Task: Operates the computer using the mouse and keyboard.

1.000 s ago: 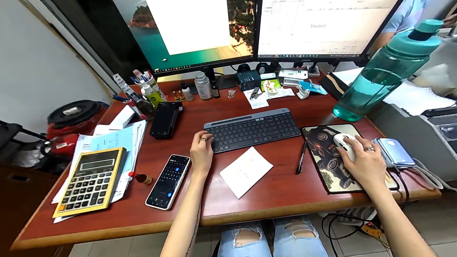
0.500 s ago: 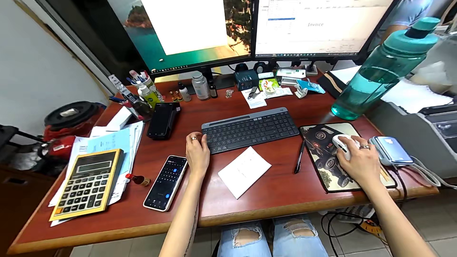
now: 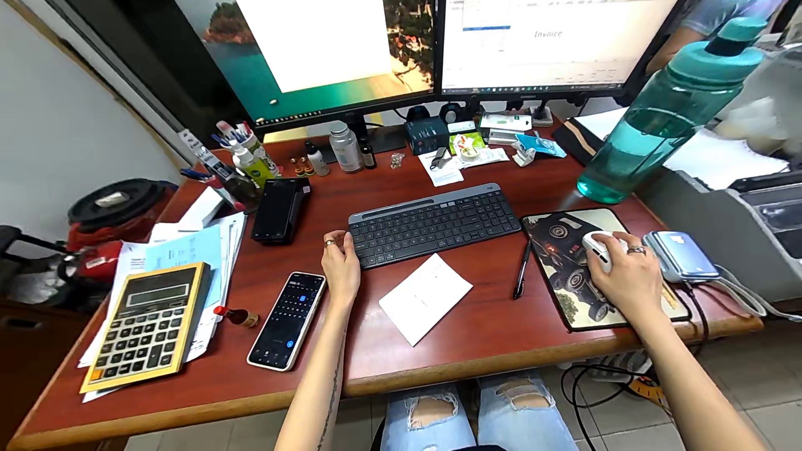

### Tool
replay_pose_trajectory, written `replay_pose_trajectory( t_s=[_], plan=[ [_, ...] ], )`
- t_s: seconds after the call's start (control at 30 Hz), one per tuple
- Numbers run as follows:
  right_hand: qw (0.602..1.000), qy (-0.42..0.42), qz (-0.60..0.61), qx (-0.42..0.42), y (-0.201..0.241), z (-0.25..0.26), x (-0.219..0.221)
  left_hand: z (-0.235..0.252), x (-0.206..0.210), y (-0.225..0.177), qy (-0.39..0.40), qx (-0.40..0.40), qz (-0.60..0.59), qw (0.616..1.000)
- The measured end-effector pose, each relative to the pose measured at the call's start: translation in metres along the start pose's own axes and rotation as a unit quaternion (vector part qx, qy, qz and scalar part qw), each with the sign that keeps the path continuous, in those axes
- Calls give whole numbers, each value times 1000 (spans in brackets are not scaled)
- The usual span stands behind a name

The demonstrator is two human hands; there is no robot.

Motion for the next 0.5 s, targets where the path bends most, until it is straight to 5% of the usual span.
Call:
replay_pose_trajectory(
  t_s=[0.2, 0.33, 0.43, 0.5],
  plan=[
    [996, -44, 32, -65, 43, 17, 1, 0, 2, -1, -6, 4, 8, 1000],
    [985, 34, 132, -110, 98, 62, 20, 2, 2, 2, -10, 12, 1, 1000],
    [972, 146, 177, -39, 115, 105, 47, 3, 3, 8, -16, -19, -54, 998],
    [969, 144, 199, 26, 115, 121, 62, 4, 3, 13, -24, -55, -93, 994]
  ],
)
Point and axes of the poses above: each hand's wrist, its own z-axis towards the middle knuckle, its own x-axis out of the palm, y = z × x, the point moved 4 cm from there along z, towards the middle knuckle, and after that the axes turned 1 degree about -y, right-handed, at the moved point
